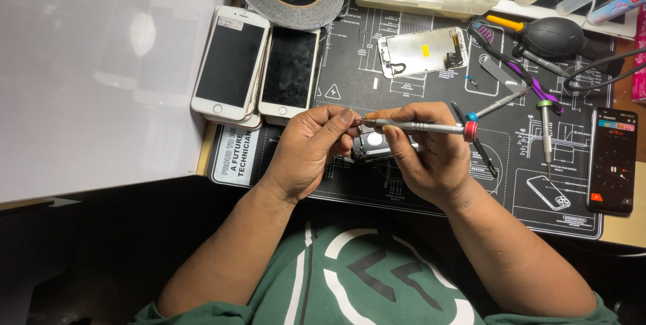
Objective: Disassembling and repairing a smartphone using a precision screwdriver to manipulate internal components and screws.
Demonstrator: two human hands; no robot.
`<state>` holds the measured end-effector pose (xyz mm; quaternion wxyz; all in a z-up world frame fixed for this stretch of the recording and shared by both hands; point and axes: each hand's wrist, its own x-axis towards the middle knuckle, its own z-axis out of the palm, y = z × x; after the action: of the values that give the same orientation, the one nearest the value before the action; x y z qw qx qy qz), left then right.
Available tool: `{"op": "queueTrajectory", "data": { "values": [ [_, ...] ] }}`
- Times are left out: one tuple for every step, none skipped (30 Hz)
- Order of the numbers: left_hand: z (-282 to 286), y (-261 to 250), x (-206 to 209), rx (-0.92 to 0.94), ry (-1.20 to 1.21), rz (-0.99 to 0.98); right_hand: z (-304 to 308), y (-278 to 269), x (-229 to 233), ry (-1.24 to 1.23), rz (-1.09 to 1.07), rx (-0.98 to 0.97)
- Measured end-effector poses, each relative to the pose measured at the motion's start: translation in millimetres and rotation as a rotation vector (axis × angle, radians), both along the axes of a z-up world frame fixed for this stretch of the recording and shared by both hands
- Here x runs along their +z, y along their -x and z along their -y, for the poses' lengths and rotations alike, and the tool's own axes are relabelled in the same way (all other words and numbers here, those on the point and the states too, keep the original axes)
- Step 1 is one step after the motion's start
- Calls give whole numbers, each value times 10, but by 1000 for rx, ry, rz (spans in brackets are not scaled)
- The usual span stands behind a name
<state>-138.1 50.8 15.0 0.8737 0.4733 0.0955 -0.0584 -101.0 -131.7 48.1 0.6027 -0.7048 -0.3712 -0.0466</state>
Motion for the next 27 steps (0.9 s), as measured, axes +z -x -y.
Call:
{"op": "queueTrajectory", "data": {
  "values": [
    [4, 3, 12, -1, 0, -1, 6, -2, -15, 0, -1, -1],
    [7, 1, 25, 6, 14, -15, 10, -7, -29, -9, -6, 0],
    [8, 0, 39, 13, 28, -29, 14, -12, -42, -18, -12, 1],
    [2, -1, 43, 13, 28, -28, 18, -14, -41, -18, -12, 1],
    [-5, -2, 47, 13, 63, -39, 21, -16, -40, -17, -10, 4],
    [-13, 2, 50, 15, 98, -51, 22, -15, -39, -16, -9, 8],
    [-12, 7, 53, 16, 98, -51, 17, -13, -42, -16, -9, 10],
    [-10, 7, 55, 21, 105, -52, 13, -15, -45, -24, -13, 4],
    [-8, 8, 58, 25, 113, -52, 9, -17, -47, -32, -18, -1],
    [-9, 7, 65, 26, 113, -52, 6, -18, -37, -31, -18, -1],
    [-10, 6, 71, 21, 111, -50, 3, -19, -26, -29, -13, 0],
    [-11, 8, 78, 15, 109, -49, 0, -18, -16, -27, -9, 1],
    [-8, 14, 89, 16, 109, -49, 31, -29, -36, -27, -10, 2],
    [-6, 17, 101, 16, 106, -49, 62, -42, -56, -26, -9, 0],
    [-4, 21, 111, 15, 103, -49, 93, -55, -77, -25, -9, -2],
    [-1, 44, 123, 17, 104, -51, 106, -35, -31, -24, -11, 0],
    [1, 68, 131, 30, 30, -22, 118, -17, 12, -16, -5, -8],
    [7, 98, 136, 43, -43, 4, 134, 8, 52, -7, -2, -16],
    [-35, 157, 241, 44, -40, -1, 168, 31, 71, -4, -7, -15],
    [-79, 214, 346, 33, -390, 139, 202, 52, 91, 27, 1, -22],
    [-123, 270, 452, 21, -740, 279, 234, 73, 111, 58, 9, -29],
    [-136, 297, 401, 21, -737, 274, 229, 104, 145, 61, 5, -27],
    [-149, 325, 352, 40, -955, 398, 222, 136, 181, 102, 10, -27],
    [-160, 351, 303, 60, -1172, 525, 217, 164, 219, 143, 18, -26],
    [-160, 363, 286, 62, -1169, 522, 267, 169, 157, 146, 17, -23],
    [-164, 381, 268, 35, -1193, 548, 312, 175, 93, 190, 24, -16],
    [-169, 399, 251, 8, -1217, 574, 356, 181, 29, 234, 31, -8]
  ]
}}
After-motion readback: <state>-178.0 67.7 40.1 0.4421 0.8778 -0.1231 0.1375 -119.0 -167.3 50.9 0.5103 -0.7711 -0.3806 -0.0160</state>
